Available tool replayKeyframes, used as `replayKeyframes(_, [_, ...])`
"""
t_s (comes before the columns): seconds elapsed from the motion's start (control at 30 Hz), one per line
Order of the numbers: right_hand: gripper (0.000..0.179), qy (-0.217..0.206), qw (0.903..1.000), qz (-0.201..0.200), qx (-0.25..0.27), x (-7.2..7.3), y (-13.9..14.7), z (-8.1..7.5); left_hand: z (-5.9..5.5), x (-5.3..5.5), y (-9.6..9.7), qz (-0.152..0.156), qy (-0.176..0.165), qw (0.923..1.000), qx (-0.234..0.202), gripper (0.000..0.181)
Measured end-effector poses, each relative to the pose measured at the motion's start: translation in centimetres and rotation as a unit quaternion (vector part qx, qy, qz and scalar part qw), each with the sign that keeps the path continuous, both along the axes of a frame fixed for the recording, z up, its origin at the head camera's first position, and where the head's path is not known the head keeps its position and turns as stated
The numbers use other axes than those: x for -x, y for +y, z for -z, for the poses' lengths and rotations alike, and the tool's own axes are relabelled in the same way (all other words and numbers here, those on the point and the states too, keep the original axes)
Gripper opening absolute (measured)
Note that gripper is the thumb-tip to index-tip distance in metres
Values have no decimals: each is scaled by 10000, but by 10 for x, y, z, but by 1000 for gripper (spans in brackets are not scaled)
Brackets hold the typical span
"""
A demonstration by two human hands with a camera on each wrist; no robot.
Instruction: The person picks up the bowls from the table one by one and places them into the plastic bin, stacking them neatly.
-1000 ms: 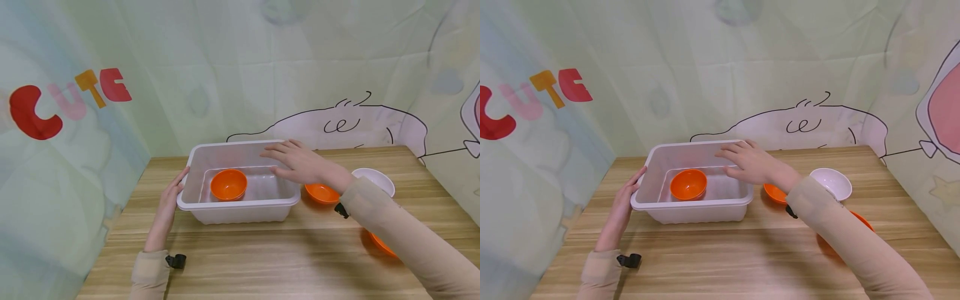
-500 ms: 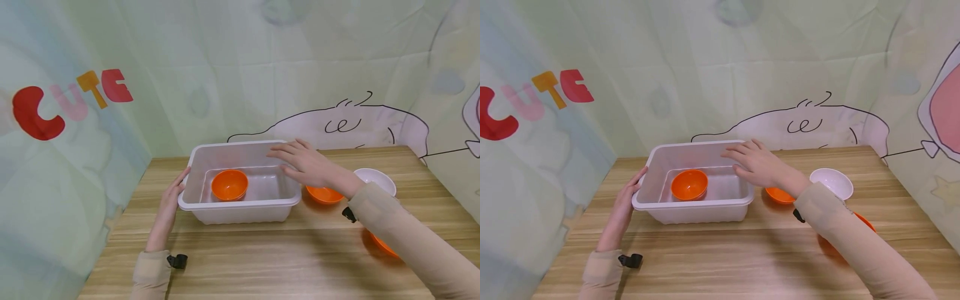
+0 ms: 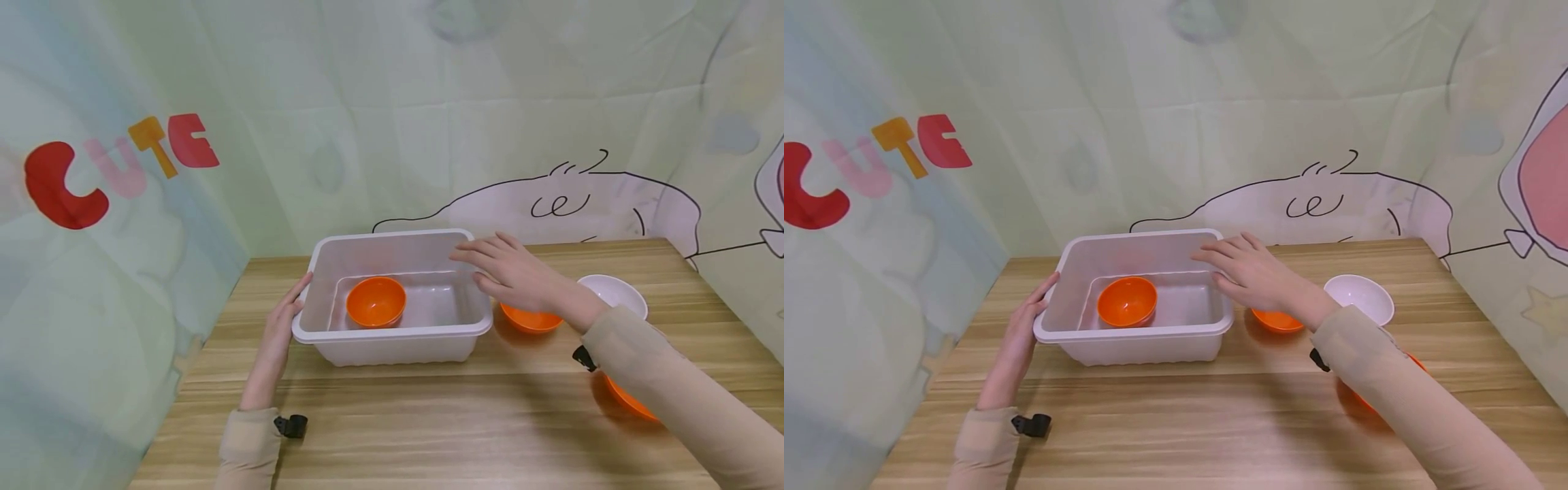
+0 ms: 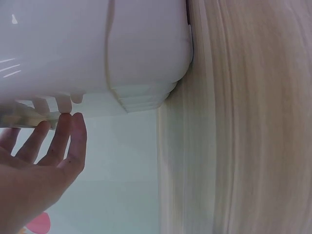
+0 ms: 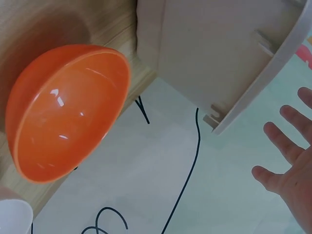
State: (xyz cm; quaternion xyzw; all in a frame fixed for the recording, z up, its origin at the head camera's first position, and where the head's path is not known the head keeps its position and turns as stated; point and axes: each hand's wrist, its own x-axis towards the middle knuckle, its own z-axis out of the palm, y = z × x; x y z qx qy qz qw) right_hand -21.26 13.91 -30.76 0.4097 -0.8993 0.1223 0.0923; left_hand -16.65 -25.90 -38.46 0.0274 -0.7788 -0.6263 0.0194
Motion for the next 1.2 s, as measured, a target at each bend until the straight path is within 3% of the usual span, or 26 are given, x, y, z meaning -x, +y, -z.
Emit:
replayKeyframes(0.37, [44,246,9993,-32,276,-1,9,7,0,0,0,-13,9,10000,-9,50])
replayKeyframes(0.8, [45,201,9986,147,460,-3,23,17,0,-2,0,63,6,10000,43,49])
replayKeyframes(1.2, [49,376,9968,26,706,-3,36,31,0,-1,-1,77,56,9999,51,48])
